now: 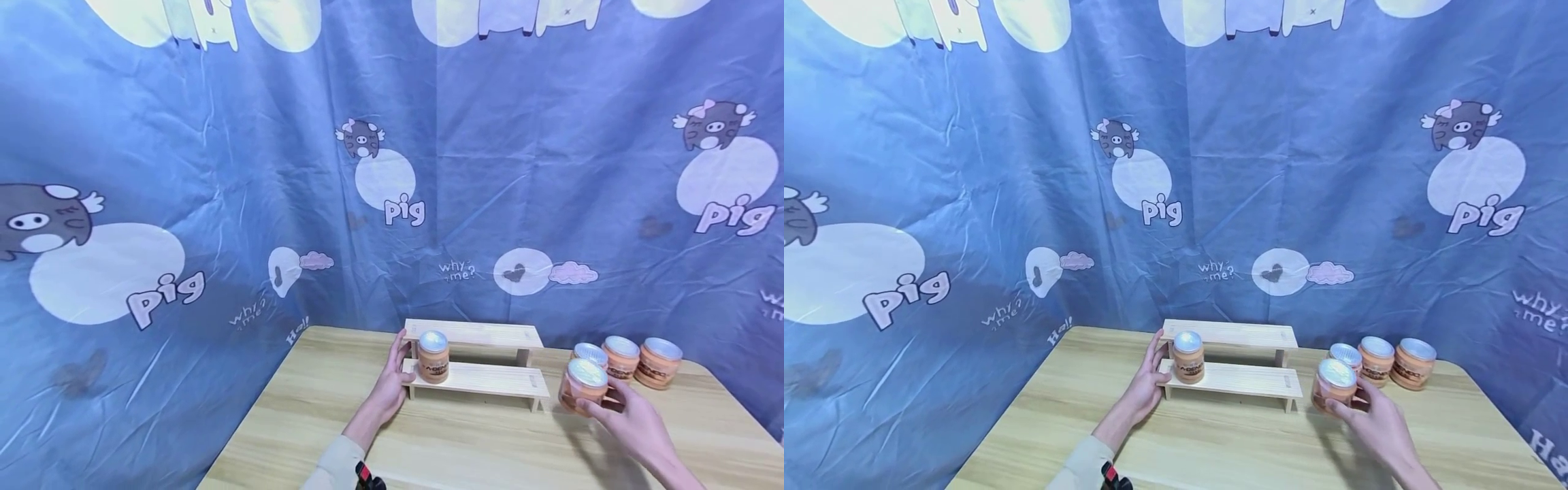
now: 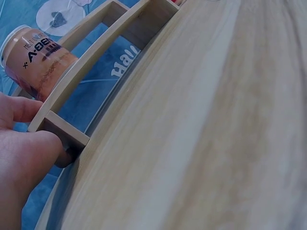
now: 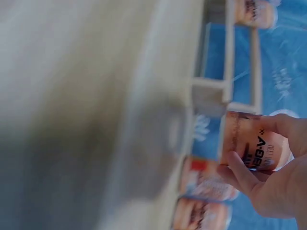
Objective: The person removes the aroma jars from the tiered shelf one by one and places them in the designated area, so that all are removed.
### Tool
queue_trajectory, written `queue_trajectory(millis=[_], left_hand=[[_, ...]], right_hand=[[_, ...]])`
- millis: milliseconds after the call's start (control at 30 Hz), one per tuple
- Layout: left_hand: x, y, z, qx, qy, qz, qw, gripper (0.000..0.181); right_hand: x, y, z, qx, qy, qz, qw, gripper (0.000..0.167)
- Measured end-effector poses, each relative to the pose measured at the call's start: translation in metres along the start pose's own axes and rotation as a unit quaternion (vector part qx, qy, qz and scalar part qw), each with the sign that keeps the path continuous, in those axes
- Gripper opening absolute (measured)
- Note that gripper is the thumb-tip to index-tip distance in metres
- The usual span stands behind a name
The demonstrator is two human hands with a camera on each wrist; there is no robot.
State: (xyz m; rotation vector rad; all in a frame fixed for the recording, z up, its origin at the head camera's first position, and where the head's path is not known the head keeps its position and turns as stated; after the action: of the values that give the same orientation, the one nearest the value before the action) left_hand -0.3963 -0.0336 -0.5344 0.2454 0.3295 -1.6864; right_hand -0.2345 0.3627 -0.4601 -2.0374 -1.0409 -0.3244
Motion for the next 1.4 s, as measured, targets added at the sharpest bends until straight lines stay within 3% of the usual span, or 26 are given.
queue_trajectory(millis=[200, 433, 567, 967, 1267, 1400], left_hand=[[-0.002, 0.0, 0.0, 0.001, -0.004, -0.002, 1.0, 0.107], [-0.002, -0.001, 0.001, -0.013, 0.003, 0.005, 0.9999, 0.106], [-0.002, -0.001, 0.002, -0.012, 0.006, 0.004, 0.9999, 0.107], [-0.002, -0.001, 0.0, -0.002, 0.0, -0.001, 1.0, 0.105], [-0.002, 0.002, 0.0, -0.005, -0.003, 0.001, 1.0, 0.107], [-0.003, 0.001, 0.002, -0.013, 0.003, -0.001, 0.9999, 0.105]], right_hand=[[0.011, 0.007, 0.036, -0.031, 0.026, -0.001, 0.9992, 0.067], [0.018, -0.006, 0.06, -0.058, 0.029, -0.015, 0.9978, 0.067], [0.02, -0.017, 0.068, -0.054, 0.042, -0.006, 0.9976, 0.061], [0.018, -0.029, 0.081, -0.081, 0.07, -0.006, 0.9943, 0.066], [0.015, -0.025, 0.096, -0.116, 0.054, -0.047, 0.9907, 0.079], [0.017, -0.027, 0.096, -0.093, 0.057, -0.035, 0.9934, 0.073]])
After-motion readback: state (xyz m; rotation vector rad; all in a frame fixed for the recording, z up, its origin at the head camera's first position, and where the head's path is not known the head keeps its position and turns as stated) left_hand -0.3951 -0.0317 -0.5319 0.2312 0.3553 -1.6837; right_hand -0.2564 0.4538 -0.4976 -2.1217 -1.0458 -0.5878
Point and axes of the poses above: each hand's wrist, its own y-axis away from the middle knuckle, its own x-axis out of the back of the hand, z = x × y, the point moved 5 cm from there along -y, towards the middle knuckle, and after that the axes turned 15 degrees about z, right-handed, at the moved point
